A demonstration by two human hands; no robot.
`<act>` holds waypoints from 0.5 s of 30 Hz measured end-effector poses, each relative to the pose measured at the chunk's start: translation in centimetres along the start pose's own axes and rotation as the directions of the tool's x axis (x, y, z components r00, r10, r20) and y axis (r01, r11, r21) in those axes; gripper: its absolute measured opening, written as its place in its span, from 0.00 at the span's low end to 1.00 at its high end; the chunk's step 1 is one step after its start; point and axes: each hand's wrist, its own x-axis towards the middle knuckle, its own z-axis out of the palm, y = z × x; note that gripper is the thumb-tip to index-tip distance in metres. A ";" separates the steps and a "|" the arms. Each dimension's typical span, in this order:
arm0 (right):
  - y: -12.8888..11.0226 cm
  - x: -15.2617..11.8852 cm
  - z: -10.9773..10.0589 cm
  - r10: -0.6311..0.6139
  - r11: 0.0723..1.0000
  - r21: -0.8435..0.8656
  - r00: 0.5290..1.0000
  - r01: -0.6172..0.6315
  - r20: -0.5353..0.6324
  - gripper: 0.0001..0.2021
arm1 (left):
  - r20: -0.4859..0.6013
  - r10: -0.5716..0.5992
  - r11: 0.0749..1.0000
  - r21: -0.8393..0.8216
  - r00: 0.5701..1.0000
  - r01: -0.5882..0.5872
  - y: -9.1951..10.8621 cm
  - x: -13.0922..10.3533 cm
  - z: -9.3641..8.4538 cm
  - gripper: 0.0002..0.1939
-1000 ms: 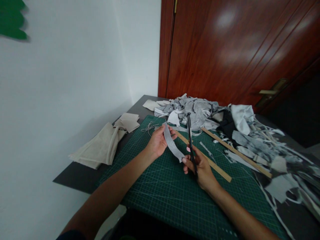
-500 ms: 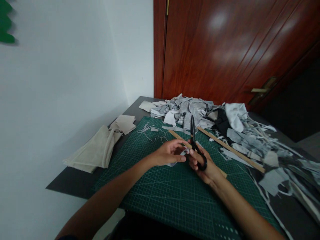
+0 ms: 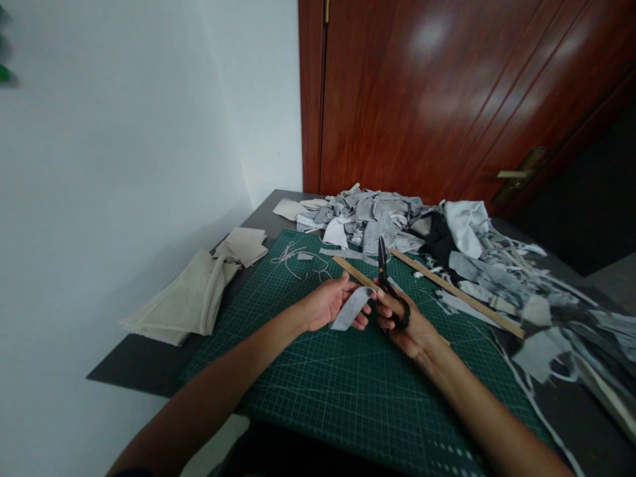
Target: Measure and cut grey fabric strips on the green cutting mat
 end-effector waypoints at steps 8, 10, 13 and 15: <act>0.3 -0.7 0.6 -0.279 0.931 -0.244 0.960 0.271 0.000 0.38 | -0.368 0.593 0.727 0.627 0.716 -0.280 -0.1 -0.1 0.5 0.21; 0.3 -0.8 0.4 -0.353 0.888 -0.310 0.935 0.339 0.013 0.39 | -0.286 0.309 0.855 0.502 0.907 -0.133 -0.1 -0.1 0.2 0.32; 0.3 -1.3 0.5 -0.394 0.846 -0.372 0.918 0.381 0.046 0.38 | -0.047 -0.115 0.971 0.207 0.992 0.123 -0.5 0.1 0.2 0.44; 0.6 -1.7 0.9 -0.384 0.839 -0.394 0.921 0.376 0.060 0.38 | -0.050 -0.079 0.996 0.042 0.996 0.081 -0.7 0.2 0.4 0.40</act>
